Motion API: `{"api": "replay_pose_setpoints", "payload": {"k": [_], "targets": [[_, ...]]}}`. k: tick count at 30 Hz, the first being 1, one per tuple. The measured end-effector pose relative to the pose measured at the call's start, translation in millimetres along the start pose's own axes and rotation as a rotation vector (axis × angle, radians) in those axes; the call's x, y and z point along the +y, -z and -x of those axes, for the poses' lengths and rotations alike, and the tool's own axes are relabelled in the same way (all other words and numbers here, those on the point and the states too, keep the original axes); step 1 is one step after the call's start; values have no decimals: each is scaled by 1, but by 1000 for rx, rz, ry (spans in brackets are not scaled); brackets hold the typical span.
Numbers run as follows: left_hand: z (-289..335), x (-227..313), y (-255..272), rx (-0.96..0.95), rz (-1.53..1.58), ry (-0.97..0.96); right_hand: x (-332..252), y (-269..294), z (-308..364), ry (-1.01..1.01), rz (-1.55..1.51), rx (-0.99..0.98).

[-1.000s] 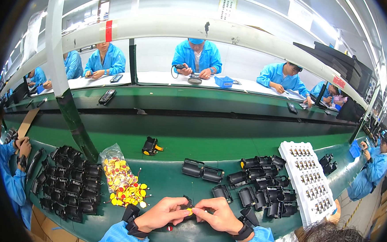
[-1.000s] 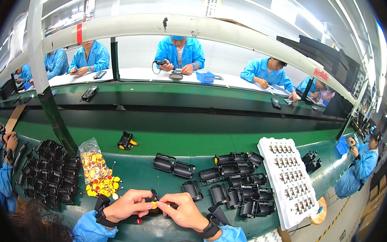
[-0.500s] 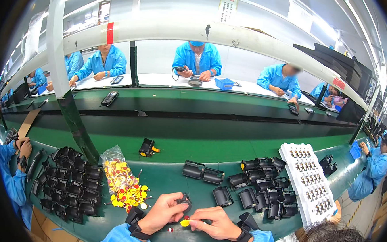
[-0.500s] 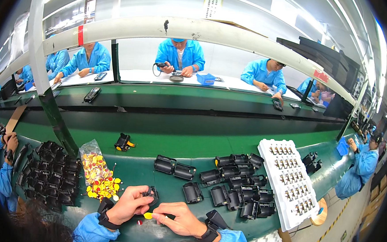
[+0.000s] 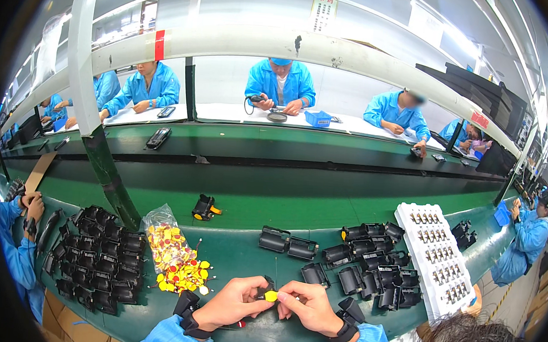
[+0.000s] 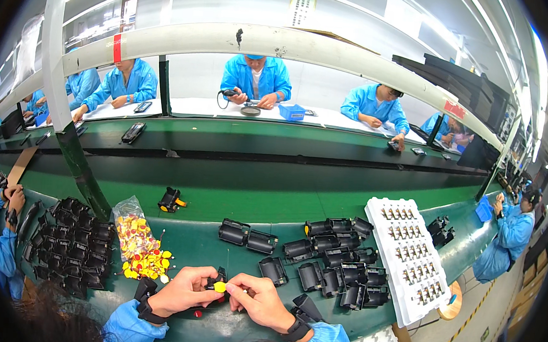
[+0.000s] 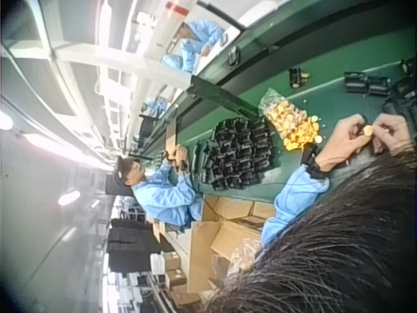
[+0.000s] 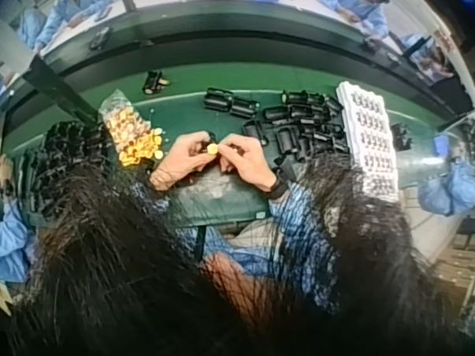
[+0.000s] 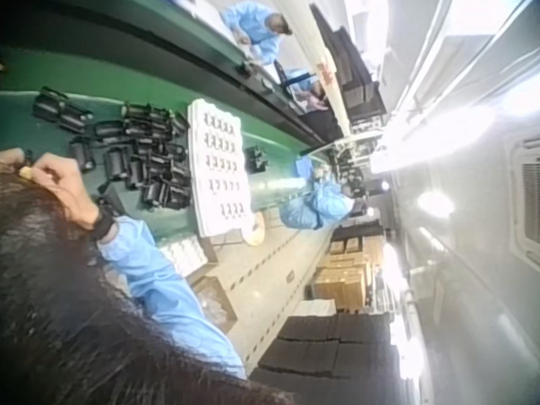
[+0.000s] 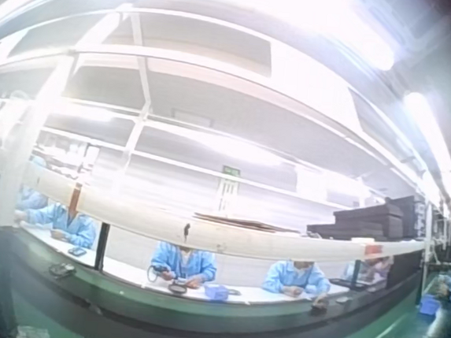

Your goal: Manually assemble small electronic components and casing on a factory line.

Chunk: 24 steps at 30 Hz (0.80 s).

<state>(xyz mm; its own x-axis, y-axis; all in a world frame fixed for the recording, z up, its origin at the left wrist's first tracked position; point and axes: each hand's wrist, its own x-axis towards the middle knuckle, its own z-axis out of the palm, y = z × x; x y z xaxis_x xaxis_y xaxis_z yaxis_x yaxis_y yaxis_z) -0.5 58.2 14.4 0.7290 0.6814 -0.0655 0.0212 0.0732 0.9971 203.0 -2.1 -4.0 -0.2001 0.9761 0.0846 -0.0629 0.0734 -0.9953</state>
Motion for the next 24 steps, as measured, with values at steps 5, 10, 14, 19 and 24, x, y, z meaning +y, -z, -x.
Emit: {"api": "replay_pose_setpoints", "payload": {"k": [5, 10, 14, 19, 24], "targets": [[3, -3, 5, -33, -12, -22, 1, 2, -2, 69, 69, -66], [2, -3, 4, -53, -21, -17, 0, 2, -2, 121, 172, -72], [3, -7, 6, -58, -33, -39, -2, 0, -3, 136, 212, -71], [4, -6, 5, -62, -99, -28, 3, 2, -2, -19, 21, -69], [4, -5, 7, -69, -136, -41, 1, -2, -2, -42, 15, -45]]}}
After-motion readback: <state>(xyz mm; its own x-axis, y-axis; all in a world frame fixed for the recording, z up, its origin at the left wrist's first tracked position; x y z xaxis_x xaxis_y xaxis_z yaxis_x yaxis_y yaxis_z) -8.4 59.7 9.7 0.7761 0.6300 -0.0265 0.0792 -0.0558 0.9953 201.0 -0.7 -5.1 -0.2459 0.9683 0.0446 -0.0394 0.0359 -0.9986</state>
